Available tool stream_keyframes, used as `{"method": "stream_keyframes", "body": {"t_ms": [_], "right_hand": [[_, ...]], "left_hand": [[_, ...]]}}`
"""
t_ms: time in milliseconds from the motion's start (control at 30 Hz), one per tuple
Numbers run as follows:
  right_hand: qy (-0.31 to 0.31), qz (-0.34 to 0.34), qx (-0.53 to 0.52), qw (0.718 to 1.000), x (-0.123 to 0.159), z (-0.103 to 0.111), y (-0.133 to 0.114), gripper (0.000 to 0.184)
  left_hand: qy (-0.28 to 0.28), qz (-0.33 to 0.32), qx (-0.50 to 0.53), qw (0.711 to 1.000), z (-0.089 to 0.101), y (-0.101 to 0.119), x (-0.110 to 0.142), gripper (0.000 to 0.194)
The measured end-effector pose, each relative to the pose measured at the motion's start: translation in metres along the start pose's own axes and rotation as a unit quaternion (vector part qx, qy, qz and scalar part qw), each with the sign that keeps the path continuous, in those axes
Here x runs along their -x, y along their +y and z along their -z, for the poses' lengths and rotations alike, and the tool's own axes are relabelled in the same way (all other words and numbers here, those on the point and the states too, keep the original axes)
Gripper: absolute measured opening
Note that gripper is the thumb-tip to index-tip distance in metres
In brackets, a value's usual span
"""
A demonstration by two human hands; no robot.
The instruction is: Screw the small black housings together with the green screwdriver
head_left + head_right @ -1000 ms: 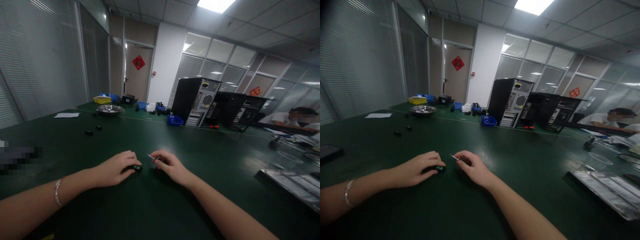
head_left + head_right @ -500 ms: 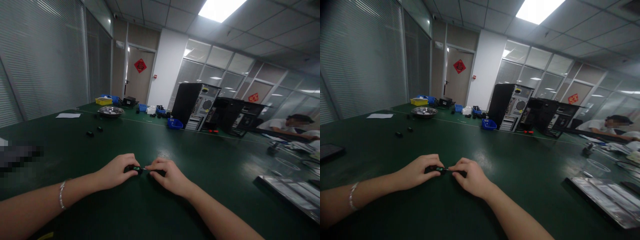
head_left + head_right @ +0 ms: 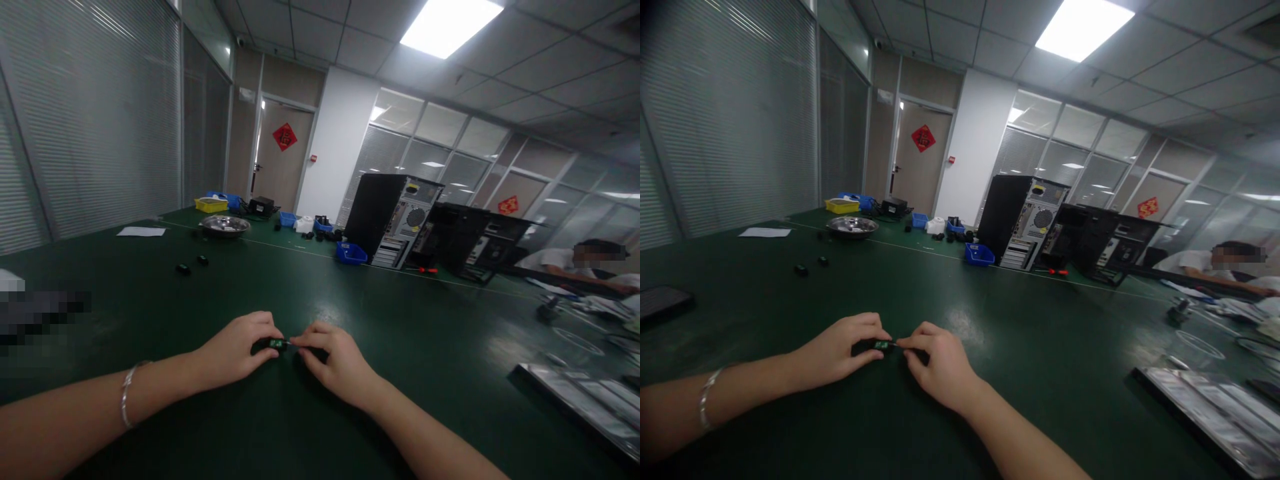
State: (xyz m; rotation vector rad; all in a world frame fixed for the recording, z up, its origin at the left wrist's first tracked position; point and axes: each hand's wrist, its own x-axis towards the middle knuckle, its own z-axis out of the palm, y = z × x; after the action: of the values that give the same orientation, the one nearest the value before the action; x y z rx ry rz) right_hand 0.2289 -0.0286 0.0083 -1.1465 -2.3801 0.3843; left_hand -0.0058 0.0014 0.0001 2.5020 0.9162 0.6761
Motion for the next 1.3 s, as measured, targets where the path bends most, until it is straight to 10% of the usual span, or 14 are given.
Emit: {"method": "stream_keyframes", "body": {"t_ms": [1300], "right_hand": [[0.028,-0.015,-0.089,0.996,-0.001,-0.006,0.002,0.031]], "left_hand": [[0.022,0.043,0.045,0.998,-0.001,-0.001,-0.003,0.017]]}}
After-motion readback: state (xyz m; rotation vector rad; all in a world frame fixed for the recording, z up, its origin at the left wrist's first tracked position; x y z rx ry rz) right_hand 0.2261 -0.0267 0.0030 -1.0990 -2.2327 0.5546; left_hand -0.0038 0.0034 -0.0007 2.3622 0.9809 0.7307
